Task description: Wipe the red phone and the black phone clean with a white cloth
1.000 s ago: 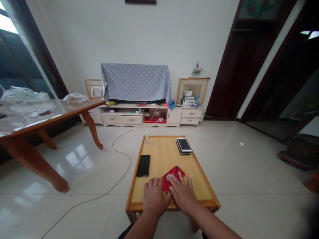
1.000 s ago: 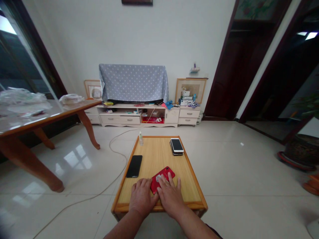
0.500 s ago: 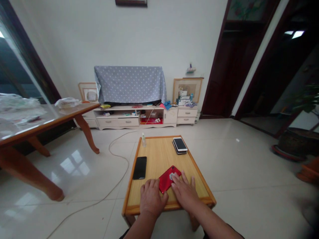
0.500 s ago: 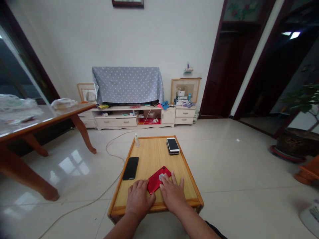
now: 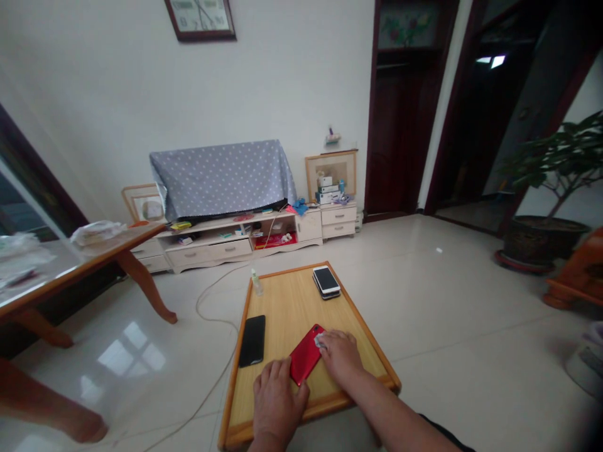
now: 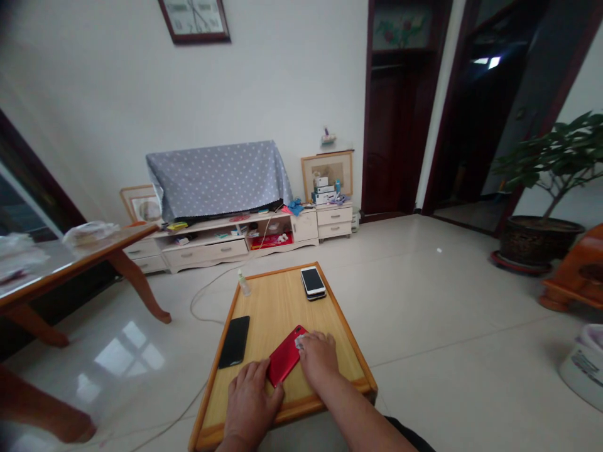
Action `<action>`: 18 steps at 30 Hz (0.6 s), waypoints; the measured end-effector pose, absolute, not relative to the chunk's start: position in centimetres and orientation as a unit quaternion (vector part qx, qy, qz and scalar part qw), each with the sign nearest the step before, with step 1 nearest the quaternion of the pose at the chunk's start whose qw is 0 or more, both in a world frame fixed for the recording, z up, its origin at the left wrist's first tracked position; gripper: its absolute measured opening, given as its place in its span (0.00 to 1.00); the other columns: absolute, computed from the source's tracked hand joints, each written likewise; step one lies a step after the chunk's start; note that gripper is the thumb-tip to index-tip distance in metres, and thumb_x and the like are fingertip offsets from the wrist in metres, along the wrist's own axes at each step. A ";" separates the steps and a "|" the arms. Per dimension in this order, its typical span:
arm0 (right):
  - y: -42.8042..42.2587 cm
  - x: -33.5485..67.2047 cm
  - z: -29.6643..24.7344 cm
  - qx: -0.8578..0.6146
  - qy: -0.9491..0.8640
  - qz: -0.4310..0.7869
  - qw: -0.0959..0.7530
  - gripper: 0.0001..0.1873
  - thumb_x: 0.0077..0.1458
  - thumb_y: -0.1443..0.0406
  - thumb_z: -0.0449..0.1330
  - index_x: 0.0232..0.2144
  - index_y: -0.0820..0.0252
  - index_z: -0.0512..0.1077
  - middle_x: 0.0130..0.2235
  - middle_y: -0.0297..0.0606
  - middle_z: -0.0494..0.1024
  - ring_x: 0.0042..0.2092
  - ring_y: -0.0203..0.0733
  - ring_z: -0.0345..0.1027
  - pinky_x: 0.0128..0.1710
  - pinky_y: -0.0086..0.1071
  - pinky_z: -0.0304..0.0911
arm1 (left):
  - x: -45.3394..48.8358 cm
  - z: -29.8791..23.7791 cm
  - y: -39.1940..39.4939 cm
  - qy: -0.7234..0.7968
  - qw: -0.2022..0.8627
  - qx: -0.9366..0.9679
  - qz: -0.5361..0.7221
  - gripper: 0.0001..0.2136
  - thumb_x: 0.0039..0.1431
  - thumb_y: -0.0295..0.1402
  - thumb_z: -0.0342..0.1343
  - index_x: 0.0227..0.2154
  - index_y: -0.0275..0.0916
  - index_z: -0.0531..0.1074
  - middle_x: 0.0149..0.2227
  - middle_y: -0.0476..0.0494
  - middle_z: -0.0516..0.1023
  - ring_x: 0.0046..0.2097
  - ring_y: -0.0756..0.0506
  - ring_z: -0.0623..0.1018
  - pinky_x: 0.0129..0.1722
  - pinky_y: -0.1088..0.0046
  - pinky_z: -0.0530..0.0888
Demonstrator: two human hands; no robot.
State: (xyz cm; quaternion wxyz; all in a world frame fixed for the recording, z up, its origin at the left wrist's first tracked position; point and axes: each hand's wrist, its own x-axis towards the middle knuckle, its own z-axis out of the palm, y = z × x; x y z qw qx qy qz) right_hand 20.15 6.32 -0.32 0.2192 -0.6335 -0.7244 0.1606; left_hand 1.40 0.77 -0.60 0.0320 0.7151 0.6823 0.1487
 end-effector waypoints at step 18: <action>10.5 22.6 -1.0 -0.707 -0.596 0.250 0.289 0.10 0.52 0.65 0.59 0.37 0.59 0.76 0.43 0.46 0.77 0.46 0.46 0.70 0.41 0.32 0.57 | 2.1 -0.3 1.2 0.680 0.012 0.729 0.072 0.25 0.61 0.47 0.49 0.58 0.44 0.69 0.59 0.40 0.72 0.62 0.40 0.66 0.60 0.59 0.57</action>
